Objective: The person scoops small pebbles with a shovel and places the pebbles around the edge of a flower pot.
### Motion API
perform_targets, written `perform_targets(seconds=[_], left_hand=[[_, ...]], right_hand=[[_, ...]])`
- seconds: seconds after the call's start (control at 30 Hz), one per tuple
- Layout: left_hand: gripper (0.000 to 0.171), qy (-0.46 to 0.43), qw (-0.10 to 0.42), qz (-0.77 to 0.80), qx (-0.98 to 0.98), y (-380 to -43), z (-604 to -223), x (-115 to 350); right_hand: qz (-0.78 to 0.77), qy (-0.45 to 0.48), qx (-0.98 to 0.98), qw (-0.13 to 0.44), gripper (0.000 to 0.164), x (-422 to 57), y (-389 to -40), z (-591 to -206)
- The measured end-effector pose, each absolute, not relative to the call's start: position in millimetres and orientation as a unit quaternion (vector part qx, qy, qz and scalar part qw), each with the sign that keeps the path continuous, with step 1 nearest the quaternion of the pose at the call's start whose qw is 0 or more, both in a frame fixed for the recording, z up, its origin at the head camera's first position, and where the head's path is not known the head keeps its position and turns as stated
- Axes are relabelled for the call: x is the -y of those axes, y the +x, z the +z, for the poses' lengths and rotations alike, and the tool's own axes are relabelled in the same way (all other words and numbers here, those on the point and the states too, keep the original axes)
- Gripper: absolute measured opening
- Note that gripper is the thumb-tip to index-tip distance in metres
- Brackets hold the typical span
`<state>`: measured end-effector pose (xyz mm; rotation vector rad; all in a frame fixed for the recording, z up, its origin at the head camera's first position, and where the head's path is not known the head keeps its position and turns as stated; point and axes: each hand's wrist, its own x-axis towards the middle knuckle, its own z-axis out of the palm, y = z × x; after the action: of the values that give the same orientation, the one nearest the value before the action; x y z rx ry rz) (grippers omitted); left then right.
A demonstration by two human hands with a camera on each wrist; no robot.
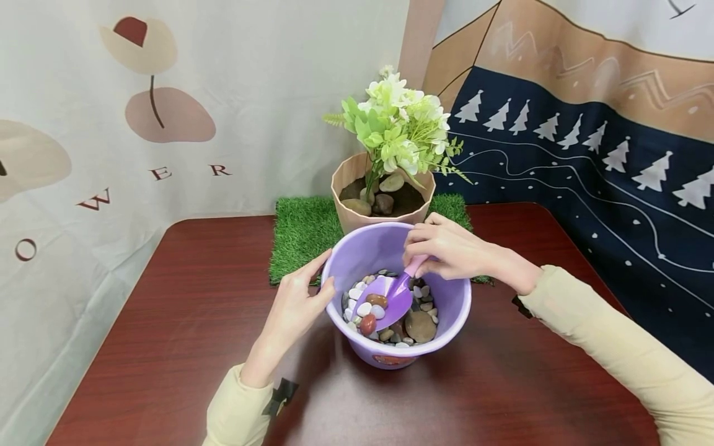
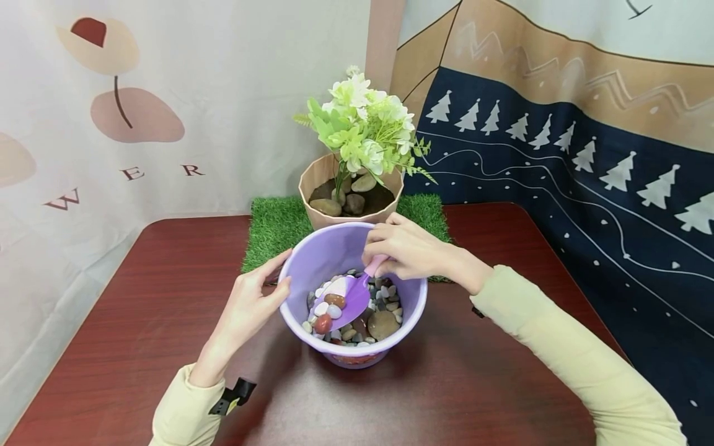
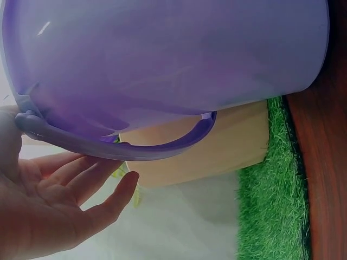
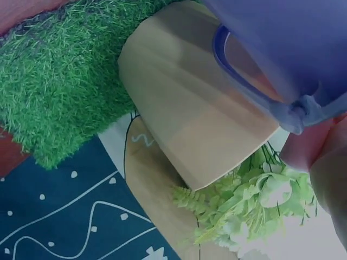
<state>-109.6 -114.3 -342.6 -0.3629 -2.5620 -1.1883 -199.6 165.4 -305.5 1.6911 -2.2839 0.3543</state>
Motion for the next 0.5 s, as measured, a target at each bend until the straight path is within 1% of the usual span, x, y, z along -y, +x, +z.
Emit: perform_targets(seconds=[0.2,0.4,0.5], left_hand=[[0.048,-0.118,0.145,-0.415,0.891,-108,-342,114],[0.045,-0.106,0.131,-0.406,0.898,-104,-338,116],[0.046,-0.112,0.133,-0.382,0.908,-101,-335,117]], right_hand=[[0.143,0.571,0.799,0.124,0.016,-172,-201,-303],[0.150,0.560,0.802,0.144,0.017,-178,-200,-298],[0.158,0.553,0.804,0.151,0.019,-181,-198,-295]])
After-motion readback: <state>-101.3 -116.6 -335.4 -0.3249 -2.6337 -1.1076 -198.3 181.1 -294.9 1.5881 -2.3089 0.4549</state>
